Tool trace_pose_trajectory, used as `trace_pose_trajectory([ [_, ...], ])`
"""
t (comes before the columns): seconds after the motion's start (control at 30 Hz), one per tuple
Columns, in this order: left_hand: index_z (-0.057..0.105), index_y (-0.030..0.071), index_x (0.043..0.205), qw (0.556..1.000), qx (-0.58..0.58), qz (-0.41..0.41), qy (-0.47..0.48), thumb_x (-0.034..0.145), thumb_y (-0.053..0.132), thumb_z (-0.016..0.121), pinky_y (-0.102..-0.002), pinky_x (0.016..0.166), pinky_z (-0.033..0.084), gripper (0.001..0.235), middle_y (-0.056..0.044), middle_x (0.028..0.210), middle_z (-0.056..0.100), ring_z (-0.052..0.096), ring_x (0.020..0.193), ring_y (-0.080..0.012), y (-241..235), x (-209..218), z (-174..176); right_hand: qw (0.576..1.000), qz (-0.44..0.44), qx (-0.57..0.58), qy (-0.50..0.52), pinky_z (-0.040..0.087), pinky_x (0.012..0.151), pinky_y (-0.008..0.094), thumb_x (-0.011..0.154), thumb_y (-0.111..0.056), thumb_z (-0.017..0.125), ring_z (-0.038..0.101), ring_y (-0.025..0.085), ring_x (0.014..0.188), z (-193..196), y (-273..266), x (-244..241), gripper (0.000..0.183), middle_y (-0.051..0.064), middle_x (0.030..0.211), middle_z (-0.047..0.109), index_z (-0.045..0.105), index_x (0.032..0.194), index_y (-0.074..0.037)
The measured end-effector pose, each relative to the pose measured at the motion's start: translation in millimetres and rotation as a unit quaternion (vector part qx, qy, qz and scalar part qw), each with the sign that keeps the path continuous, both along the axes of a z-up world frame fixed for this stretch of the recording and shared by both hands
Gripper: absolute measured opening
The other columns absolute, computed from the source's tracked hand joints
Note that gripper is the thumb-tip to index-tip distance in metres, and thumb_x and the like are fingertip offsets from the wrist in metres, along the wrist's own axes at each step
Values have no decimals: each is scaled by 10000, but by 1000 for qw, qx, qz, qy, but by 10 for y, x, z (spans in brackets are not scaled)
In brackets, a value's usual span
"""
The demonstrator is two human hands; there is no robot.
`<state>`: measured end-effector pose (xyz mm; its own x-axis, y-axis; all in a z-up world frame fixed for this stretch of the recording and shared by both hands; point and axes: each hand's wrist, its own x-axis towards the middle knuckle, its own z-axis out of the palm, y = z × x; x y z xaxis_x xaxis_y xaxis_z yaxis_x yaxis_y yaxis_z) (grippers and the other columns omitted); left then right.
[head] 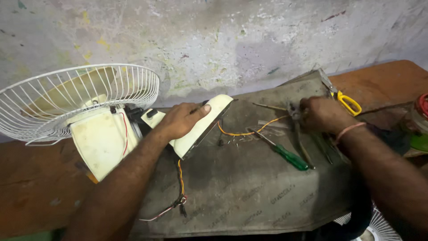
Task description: The person disassembles a desk fan by removing the plastic base and housing with a screwdriver and pliers to expose the internal wiring.
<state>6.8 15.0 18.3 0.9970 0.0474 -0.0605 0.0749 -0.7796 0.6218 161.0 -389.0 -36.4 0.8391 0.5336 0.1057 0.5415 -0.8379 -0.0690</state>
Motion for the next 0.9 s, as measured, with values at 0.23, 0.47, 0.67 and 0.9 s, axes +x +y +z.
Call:
trace_pose_trajectory([
  [0.23, 537, 0, 1416, 987, 97, -69, -110, 738, 654, 755, -457, 1029, 473, 967, -254, 1288, 668, 652, 1193, -384, 15, -98, -86, 970, -13, -82, -229, 571, 838, 437, 969, -302, 617, 720, 342, 840, 490, -515, -339, 226, 142, 897, 723, 653, 1040, -91],
  [0.47, 366, 32, 1535, 977, 131, -107, -128, 676, 532, 827, -530, 1091, 363, 1096, -244, 1381, 603, 585, 1264, -394, -15, -110, -88, 983, -13, 175, -48, 561, 685, 476, 875, -310, 735, 721, 366, 750, 580, -307, -1408, 345, 158, 852, 734, 685, 1192, -181],
  [0.67, 433, -5, 1438, 969, 231, -4, -88, 684, 514, 824, -552, 1032, 408, 995, -226, 1262, 645, 615, 1192, -376, -269, -96, -44, 944, 49, 325, 30, 543, 717, 446, 910, -191, 677, 688, 405, 847, -308, 611, -1842, 366, 202, 940, 709, 662, 1251, -61],
  [0.9, 658, -32, 1042, 922, 333, 67, -184, 733, 590, 773, -500, 794, 551, 704, -210, 926, 739, 729, 873, -366, -553, -74, -105, 931, 17, 364, 27, 546, 724, 446, 917, -187, 670, 684, 414, 845, -433, 833, -1803, 341, 210, 965, 701, 678, 1228, -48],
])
